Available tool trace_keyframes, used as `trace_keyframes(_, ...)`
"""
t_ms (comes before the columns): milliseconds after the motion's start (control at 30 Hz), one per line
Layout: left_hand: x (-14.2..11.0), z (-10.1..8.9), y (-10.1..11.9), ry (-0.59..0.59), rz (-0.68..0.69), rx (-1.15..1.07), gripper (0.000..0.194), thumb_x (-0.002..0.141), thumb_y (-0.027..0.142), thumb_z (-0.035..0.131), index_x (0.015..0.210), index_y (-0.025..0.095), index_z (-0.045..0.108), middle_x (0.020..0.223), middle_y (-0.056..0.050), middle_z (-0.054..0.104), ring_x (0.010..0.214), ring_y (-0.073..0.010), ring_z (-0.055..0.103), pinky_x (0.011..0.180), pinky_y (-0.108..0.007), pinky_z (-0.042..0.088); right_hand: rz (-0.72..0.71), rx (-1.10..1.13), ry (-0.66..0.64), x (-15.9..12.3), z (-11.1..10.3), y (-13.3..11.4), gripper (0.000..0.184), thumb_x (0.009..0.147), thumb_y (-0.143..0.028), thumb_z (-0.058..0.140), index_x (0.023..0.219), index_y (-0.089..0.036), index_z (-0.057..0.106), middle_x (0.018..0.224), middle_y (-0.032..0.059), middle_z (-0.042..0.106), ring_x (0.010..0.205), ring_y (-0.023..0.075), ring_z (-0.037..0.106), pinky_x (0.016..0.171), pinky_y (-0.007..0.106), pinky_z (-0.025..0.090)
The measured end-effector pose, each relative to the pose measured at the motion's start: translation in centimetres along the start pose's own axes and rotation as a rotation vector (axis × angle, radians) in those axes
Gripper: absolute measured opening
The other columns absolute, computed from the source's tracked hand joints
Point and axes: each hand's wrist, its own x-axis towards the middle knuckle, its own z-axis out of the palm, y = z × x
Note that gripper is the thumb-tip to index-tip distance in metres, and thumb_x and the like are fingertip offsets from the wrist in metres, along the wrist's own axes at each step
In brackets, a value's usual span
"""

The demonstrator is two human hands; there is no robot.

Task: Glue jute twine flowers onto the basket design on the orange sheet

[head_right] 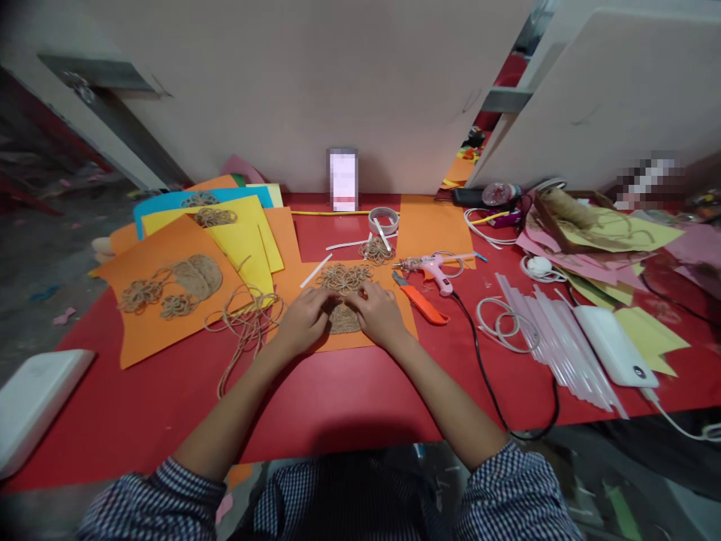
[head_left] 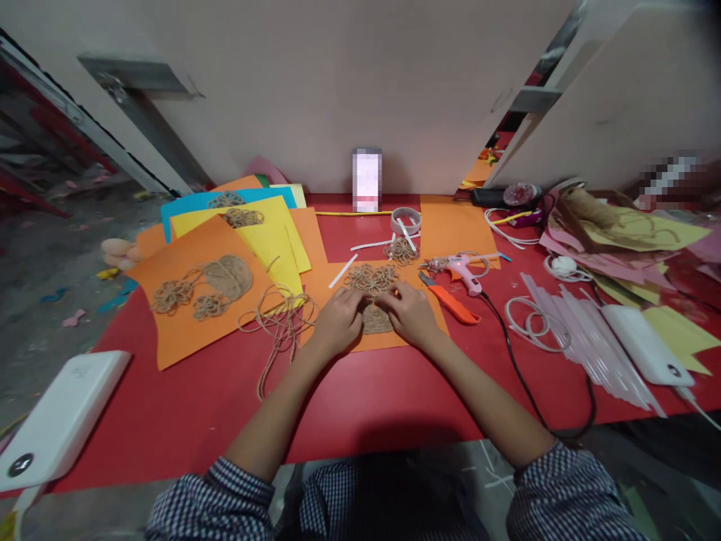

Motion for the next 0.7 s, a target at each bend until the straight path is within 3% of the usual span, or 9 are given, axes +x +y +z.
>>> trace_keyframes(167,0.3,-0.8,0.5,0.111,-0.045,-0.189,0.028,0.095,0.021,0.045,0.113,0.019,0.066,0.106,-0.008,0.067,0.104,-0.0228,0.058,0.095,-0.041,0.047,-0.074,0.043,0.056,-0.2,-0.6,-0.2,0.025,0.096,-0.032,0.054,0.115,-0.03,0.071,0.101,0.0076,0.058,0.091,0.0197,0.049,0.076,0.031,0.033)
trace_keyframes(433,0.6,-0.9,0.1,0.136,-0.165,-0.716,0.029,0.093,0.042,0.058,0.081,0.017,0.067,0.089,-0.007,0.065,0.088,-0.0188,0.06,0.085,-0.035,0.049,-0.241,0.051,0.101,-0.8,-1.1,-0.4,0.041,0.093,-0.025,0.056,0.131,-0.035,0.063,0.099,0.0055,0.058,0.086,0.0184,0.048,0.077,0.032,0.034)
trace_keyframes(567,0.5,-1.4,-0.3,-0.002,-0.167,-0.776,0.035,0.087,0.048,0.064,0.074,0.016,0.067,0.085,-0.007,0.064,0.083,-0.0179,0.059,0.08,-0.034,0.048,-0.338,-0.01,0.085,-1.1,-1.6,-0.5,0.039,0.092,-0.03,0.059,0.13,-0.037,0.063,0.097,0.0052,0.06,0.085,0.0181,0.048,0.075,0.032,0.032)
trace_keyframes(700,0.3,-2.4,-0.4,-0.176,-0.181,-0.789,0.037,0.085,0.049,0.067,0.075,0.014,0.069,0.083,-0.006,0.064,0.078,-0.0159,0.057,0.076,-0.03,0.046,-0.436,-0.032,0.119,-1.2,-2.2,-0.6,0.037,0.092,-0.022,0.055,0.123,-0.038,0.067,0.096,0.0046,0.062,0.087,0.0177,0.049,0.073,0.031,0.032)
